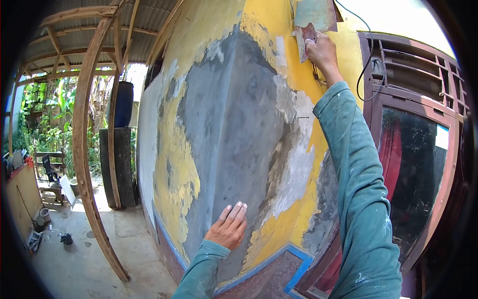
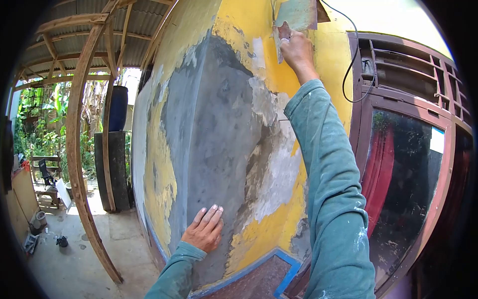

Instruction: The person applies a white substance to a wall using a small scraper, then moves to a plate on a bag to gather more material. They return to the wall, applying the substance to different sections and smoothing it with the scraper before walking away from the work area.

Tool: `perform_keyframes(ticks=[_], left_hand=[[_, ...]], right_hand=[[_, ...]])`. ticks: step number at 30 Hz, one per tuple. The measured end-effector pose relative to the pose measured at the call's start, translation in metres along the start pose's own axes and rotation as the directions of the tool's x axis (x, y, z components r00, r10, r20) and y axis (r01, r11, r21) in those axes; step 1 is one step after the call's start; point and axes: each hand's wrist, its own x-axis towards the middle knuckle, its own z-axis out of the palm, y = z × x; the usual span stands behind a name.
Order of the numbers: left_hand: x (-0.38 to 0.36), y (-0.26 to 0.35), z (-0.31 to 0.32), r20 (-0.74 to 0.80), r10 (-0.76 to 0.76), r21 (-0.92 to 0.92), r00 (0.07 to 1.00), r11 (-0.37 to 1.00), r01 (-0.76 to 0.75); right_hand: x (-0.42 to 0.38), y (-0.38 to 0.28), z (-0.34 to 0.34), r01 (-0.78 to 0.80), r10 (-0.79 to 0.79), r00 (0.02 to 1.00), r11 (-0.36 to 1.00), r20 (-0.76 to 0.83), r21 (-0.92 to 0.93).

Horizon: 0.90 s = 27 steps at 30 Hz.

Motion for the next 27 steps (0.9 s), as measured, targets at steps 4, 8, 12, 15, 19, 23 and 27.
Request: perform_keyframes(ticks=[4, 8, 12, 15, 19, 23, 27], left_hand=[[-0.001, 0.0, 0.0, 0.008, 0.002, 0.007, 1.0, 1.0, -0.002], [-0.001, -0.001, 0.002, 0.002, 0.0, 0.033, 1.0, 0.999, 0.0], [-0.001, 0.0, 0.004, -0.025, 0.004, 0.047, 1.0, 0.999, -0.003], [-0.001, -0.001, 0.002, -0.014, 0.003, 0.03, 1.0, 1.0, -0.003], [0.001, -0.001, -0.001, 0.0, 0.0, -0.007, 1.0, 1.0, 0.0], [0.002, 0.0, -0.002, 0.02, -0.002, -0.041, 1.0, 0.999, 0.003], [0.004, 0.001, -0.003, 0.025, -0.02, -0.059, 0.999, 0.998, 0.022]], right_hand=[[0.002, -0.012, 0.015, -0.025, 0.023, 0.999, 0.999, 0.037, 0.029], [0.017, -0.004, 0.04, -0.033, 0.034, 0.999, 0.999, 0.018, -0.016], [0.02, 0.014, 0.052, -0.006, 0.003, 0.999, 0.998, 0.04, 0.067], [0.024, 0.025, 0.05, -0.014, -0.007, 0.987, 0.992, 0.158, 0.128], [0.007, 0.027, 0.042, 0.118, -0.15, 0.961, 0.982, 0.232, 0.149], [-0.028, 0.024, 0.032, 0.186, -0.254, 0.935, 0.945, 0.246, 0.269], [-0.06, 0.028, 0.03, 0.251, -0.325, 0.914, 0.924, 0.242, 0.29]])
